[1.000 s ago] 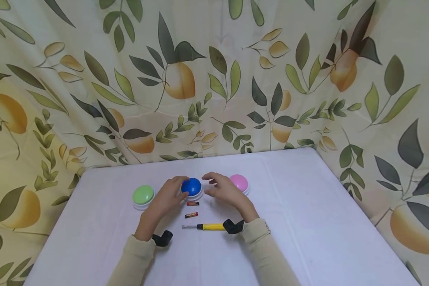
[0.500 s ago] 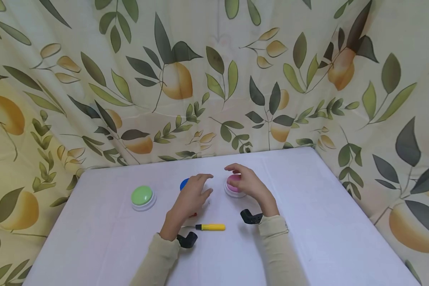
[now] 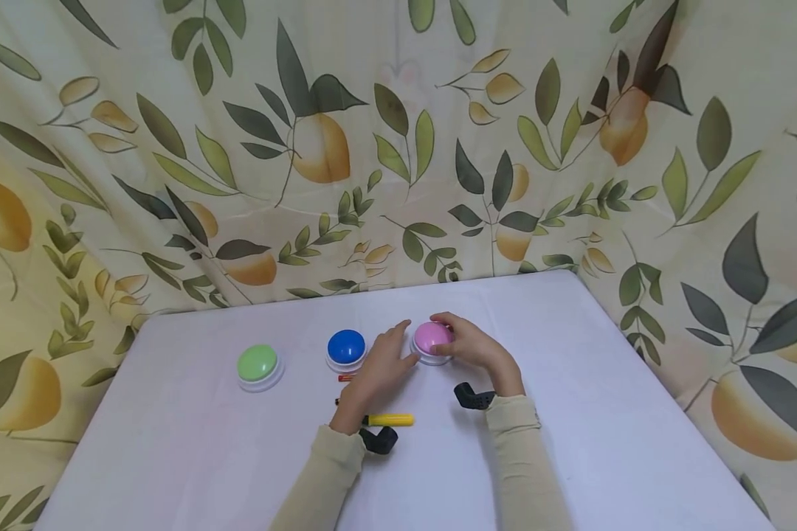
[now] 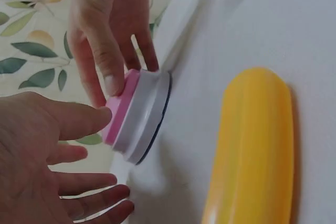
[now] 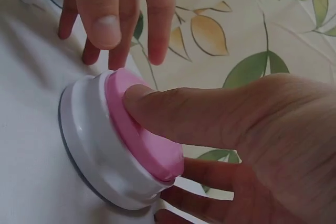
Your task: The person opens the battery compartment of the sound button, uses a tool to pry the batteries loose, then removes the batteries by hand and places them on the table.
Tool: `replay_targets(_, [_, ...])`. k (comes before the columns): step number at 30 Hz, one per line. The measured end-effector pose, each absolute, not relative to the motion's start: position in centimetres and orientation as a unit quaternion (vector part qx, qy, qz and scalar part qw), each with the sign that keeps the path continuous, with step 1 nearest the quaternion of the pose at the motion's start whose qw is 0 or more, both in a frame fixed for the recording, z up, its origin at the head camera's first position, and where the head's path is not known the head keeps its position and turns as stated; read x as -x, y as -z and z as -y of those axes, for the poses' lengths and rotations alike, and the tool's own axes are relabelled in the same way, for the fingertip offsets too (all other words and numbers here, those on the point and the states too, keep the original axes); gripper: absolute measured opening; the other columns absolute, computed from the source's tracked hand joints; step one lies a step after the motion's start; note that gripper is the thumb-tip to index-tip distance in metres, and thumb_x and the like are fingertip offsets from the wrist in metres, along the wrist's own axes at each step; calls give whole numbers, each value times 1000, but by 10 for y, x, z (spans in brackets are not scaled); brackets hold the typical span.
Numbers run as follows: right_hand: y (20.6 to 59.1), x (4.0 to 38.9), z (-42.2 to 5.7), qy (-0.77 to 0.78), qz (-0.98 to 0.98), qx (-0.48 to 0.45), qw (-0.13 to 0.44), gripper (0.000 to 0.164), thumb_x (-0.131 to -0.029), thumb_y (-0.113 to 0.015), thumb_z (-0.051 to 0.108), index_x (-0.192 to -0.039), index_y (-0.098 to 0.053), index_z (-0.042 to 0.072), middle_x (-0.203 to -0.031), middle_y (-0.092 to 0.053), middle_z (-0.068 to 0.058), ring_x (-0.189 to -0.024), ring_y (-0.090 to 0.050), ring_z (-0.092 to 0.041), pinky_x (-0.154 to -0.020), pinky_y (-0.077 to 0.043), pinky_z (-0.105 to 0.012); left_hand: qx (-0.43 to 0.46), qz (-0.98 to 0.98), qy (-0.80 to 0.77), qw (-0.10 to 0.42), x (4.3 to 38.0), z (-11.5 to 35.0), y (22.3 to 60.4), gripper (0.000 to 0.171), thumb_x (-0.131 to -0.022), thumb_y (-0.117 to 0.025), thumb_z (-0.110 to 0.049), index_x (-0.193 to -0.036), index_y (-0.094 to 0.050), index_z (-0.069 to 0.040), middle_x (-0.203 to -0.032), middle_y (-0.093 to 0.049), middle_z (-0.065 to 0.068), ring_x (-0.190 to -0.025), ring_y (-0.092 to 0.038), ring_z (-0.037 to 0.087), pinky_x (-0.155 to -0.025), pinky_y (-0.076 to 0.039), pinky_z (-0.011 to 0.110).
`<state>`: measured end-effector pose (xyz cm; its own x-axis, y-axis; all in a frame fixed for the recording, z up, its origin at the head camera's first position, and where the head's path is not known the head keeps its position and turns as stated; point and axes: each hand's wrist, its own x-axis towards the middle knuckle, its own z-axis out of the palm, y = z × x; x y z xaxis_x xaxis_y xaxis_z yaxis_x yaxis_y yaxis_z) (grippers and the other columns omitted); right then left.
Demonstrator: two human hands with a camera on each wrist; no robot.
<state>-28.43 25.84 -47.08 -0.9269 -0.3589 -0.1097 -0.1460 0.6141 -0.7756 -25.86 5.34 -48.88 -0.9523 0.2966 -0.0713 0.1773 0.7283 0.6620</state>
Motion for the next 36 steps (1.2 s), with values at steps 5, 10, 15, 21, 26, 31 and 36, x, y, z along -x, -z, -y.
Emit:
replay_targets(5, [471, 283, -257, 406, -892, 131, 150, 74, -92, -75, 10, -155, -39, -4, -154, -46, -31, -140, -46, -49, -117, -40, -65, -141, -917, -359, 98, 259, -56, 493, 64, -104, -63, -31, -162, -38, -15, -162, -49, 5, -151, -44, 27, -122, -43, 46])
replay_targets(10, [472, 284, -255, 375, -904, 146, 145, 80, -87, -80, 6, -154, -38, -6, -154, -46, -33, -140, -46, -50, -117, -41, -65, -148, -911, -372, 93, 259, -54, 494, 59, -106, -61, -30, -160, -42, -15, -160, -52, 4, -146, -48, 25, -121, -44, 44])
replay_targets(15, [473, 286, -253, 354, -915, 144, 127, 78, -84, -83, 6, -150, -44, -7, -149, -51, -32, -137, -50, -49, -114, -44, -64, -143, -906, -386, 101, 257, -53, 493, 57, -107, -59, -29, -160, -42, -16, -160, -52, 4, -146, -48, 26, -121, -43, 45])
replay_targets(21, [470, 285, -252, 361, -916, 137, 106, 78, -82, -86, 8, -149, -47, -5, -148, -53, -30, -134, -53, -47, -112, -47, -63, -125, -884, -437, 112, 254, -55, 488, 57, -107, -57, -29, -160, -41, -16, -158, -53, 5, -146, -51, 25, -119, -46, 44])
replay_targets(26, [463, 282, -250, 376, -912, 149, 74, 81, -81, -87, 9, -150, -47, -4, -152, -49, -30, -137, -50, -50, -113, -44, -67, -124, -864, -479, 90, 254, -56, 478, 59, -107, -58, -24, -161, -36, -12, -161, -49, 10, -148, -50, 29, -118, -47, 46])
replay_targets(31, [459, 281, -243, 378, -910, 162, 56, 81, -81, -87, 8, -150, -47, -3, -153, -49, -29, -140, -48, -50, -114, -43, -67, -100, -849, -512, 82, 255, -48, 471, 59, -106, -58, -23, -160, -36, -13, -159, -51, 13, -139, -58, 33, -110, -54, 49])
replay_targets(36, [453, 279, -232, 365, -915, 166, 45, 80, -80, -88, 8, -150, -49, 0, -150, -51, -27, -137, -51, -48, -112, -45, -67, -96, -832, -541, 76, 253, -35, 466, 54, -105, -57, -21, -156, -41, -13, -156, -54, 14, -128, -63, 33, -103, -58, 47])
